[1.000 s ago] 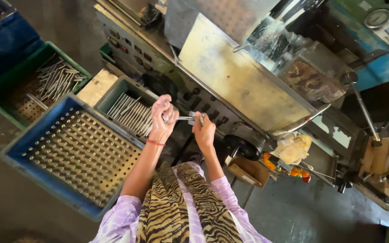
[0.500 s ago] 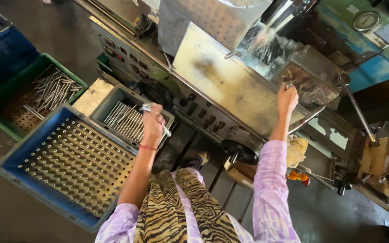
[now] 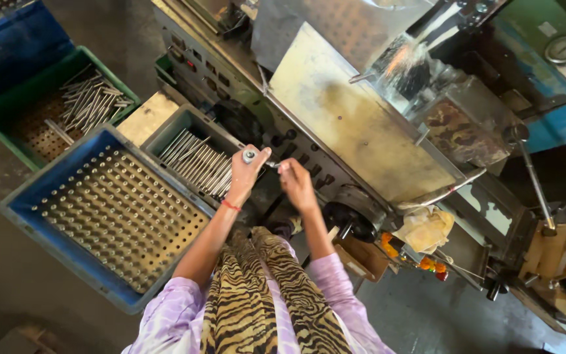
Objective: The person repeatedly picks up metal rods from a tray, places each rod into a grinding machine, and operates a lever to grind the rod. After each grind, the person removes the rod and places it into a separate tray. The cycle continues with multiple rods.
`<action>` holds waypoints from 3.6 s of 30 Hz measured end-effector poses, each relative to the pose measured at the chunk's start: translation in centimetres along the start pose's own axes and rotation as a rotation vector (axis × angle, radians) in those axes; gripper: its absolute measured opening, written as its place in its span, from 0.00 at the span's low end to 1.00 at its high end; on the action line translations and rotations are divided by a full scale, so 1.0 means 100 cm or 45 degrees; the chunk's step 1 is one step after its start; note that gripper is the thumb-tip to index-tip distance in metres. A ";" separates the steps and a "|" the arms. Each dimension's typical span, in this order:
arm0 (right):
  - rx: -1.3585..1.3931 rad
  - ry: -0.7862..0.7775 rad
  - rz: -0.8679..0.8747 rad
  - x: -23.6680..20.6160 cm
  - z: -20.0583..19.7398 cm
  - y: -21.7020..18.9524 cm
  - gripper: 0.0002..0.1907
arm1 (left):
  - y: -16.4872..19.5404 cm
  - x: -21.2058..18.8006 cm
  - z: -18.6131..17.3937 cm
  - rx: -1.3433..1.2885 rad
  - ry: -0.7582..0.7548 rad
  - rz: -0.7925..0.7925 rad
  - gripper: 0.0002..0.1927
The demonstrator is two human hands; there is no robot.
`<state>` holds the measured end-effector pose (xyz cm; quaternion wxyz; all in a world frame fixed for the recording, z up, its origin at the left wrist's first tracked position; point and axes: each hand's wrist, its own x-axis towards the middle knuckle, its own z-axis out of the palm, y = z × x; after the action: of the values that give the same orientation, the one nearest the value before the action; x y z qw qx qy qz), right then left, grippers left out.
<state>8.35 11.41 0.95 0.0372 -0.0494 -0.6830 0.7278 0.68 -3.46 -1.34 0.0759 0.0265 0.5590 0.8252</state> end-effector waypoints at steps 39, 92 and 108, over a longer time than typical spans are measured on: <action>0.503 0.771 -0.487 -0.019 0.038 -0.024 0.11 | -0.057 -0.031 -0.105 1.213 -0.002 0.417 0.10; -0.028 0.513 -0.239 -0.083 0.035 0.005 0.13 | 0.015 -0.078 -0.002 0.237 -0.345 0.457 0.15; -0.700 0.433 -0.338 -0.098 -0.020 0.049 0.10 | 0.035 -0.055 -0.002 0.076 -0.741 -0.794 0.11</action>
<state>18.41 11.89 -3.89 0.2299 -0.0889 -0.8381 0.4867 5.74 -5.76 2.04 0.4754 0.0901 0.5192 0.7045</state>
